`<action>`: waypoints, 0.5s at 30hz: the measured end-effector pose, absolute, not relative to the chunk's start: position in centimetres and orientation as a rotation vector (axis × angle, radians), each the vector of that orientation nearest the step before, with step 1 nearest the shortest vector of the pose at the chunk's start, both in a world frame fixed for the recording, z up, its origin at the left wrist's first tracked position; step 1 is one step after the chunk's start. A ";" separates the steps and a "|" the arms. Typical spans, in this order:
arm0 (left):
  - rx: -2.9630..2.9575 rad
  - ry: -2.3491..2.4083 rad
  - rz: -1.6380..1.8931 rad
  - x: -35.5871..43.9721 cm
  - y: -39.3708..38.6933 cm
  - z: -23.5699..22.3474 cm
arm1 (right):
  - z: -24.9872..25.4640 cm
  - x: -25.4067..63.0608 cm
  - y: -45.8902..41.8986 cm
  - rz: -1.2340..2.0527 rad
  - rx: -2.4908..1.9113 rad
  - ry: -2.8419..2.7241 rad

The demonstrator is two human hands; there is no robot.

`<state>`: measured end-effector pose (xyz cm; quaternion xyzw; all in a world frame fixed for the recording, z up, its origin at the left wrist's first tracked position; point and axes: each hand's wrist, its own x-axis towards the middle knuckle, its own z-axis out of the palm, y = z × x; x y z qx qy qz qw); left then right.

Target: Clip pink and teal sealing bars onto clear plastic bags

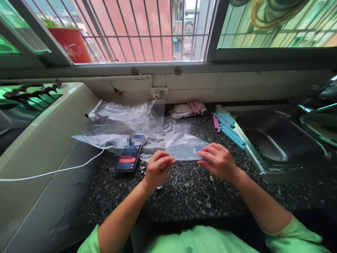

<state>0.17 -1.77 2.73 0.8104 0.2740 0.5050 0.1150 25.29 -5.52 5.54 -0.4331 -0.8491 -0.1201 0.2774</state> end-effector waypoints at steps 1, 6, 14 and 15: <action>2.323 0.819 1.448 0.2 -1.8 2.7 | 5.5 24.6 -5.6 -0.291 -1.139 -2.283; 2.260 0.828 1.280 0.2 -1.4 2.7 | 5.1 23.5 -5.6 -0.208 -1.122 -2.300; 2.240 0.849 1.211 0.5 -1.4 2.5 | 4.3 23.1 -5.5 -0.165 -1.128 -2.277; 2.234 0.843 1.200 0.5 -1.4 2.4 | 4.3 23.1 -5.5 -0.166 -1.131 -2.279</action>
